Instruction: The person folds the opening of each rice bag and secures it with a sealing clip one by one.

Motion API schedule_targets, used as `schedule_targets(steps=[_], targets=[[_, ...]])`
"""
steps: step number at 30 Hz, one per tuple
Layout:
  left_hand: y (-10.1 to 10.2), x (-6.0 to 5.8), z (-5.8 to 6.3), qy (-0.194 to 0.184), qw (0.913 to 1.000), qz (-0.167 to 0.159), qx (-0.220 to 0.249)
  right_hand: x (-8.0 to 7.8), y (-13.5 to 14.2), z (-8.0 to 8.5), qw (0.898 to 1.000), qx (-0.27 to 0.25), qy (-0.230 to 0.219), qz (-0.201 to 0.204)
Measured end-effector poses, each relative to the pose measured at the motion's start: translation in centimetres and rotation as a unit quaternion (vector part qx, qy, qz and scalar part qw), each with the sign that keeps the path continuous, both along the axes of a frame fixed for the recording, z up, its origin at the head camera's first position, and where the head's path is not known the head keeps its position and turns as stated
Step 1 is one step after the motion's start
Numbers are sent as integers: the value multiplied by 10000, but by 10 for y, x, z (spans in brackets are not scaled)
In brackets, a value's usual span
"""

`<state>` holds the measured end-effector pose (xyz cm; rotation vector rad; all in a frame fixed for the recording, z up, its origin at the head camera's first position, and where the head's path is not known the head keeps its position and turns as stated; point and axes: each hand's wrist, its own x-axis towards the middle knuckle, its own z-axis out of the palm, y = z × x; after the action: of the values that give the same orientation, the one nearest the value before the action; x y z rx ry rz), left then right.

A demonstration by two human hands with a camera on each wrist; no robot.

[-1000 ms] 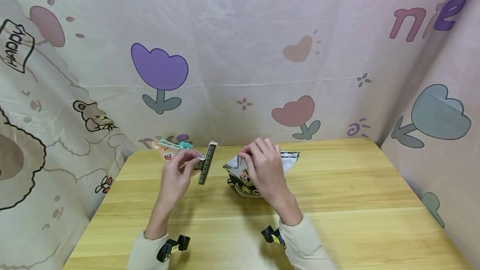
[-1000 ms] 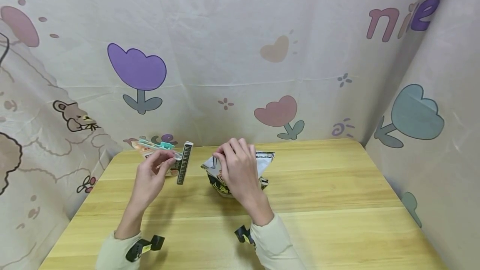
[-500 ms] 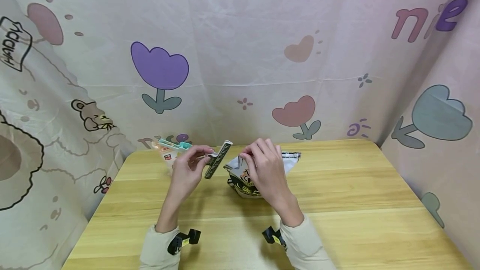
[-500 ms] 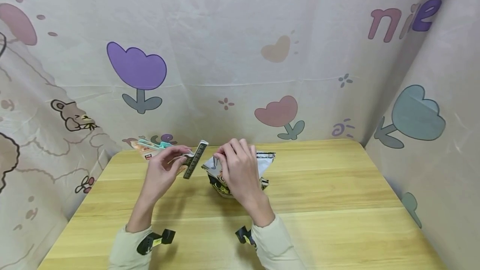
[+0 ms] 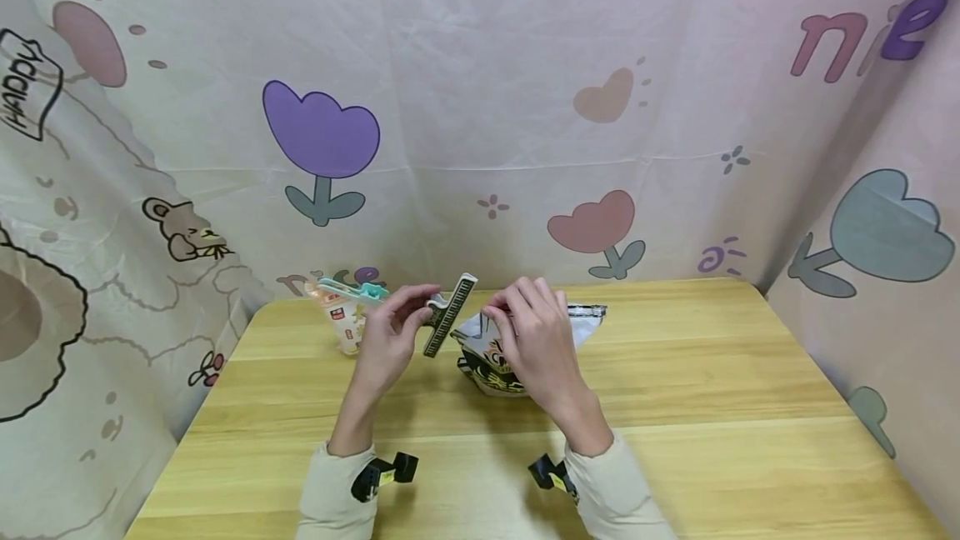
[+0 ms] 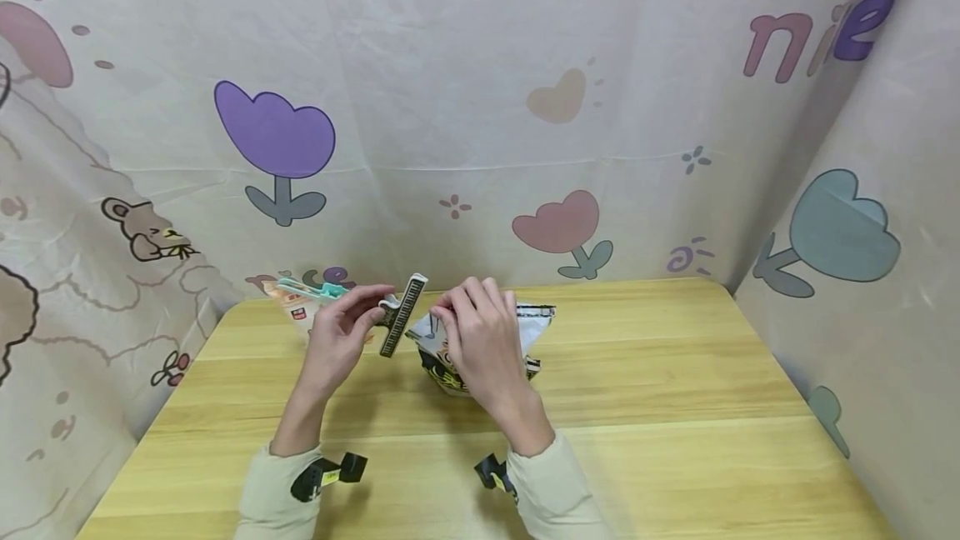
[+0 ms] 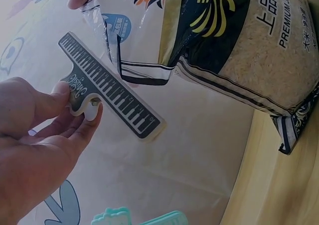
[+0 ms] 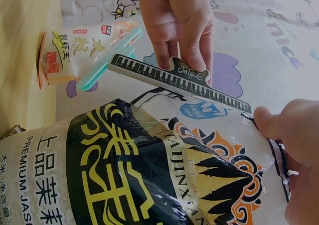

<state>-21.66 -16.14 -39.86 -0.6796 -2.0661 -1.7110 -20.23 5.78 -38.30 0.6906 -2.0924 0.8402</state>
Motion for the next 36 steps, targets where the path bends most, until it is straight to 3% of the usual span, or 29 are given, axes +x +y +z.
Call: schedule_targets(steps=[11,18,28,36], targets=[[-2,2,2,-366,9992,112,-109,1,0,0,10000,9,-1,7],[-3,2,2,-57,9995,294,109,0,0,1,10000,34,21,7],[3,-1,-4,432,9972,296,530,0,-1,1,10000,9,48,26],[14,-1,-8,507,9964,62,678,0,1,1,9999,61,-91,12]])
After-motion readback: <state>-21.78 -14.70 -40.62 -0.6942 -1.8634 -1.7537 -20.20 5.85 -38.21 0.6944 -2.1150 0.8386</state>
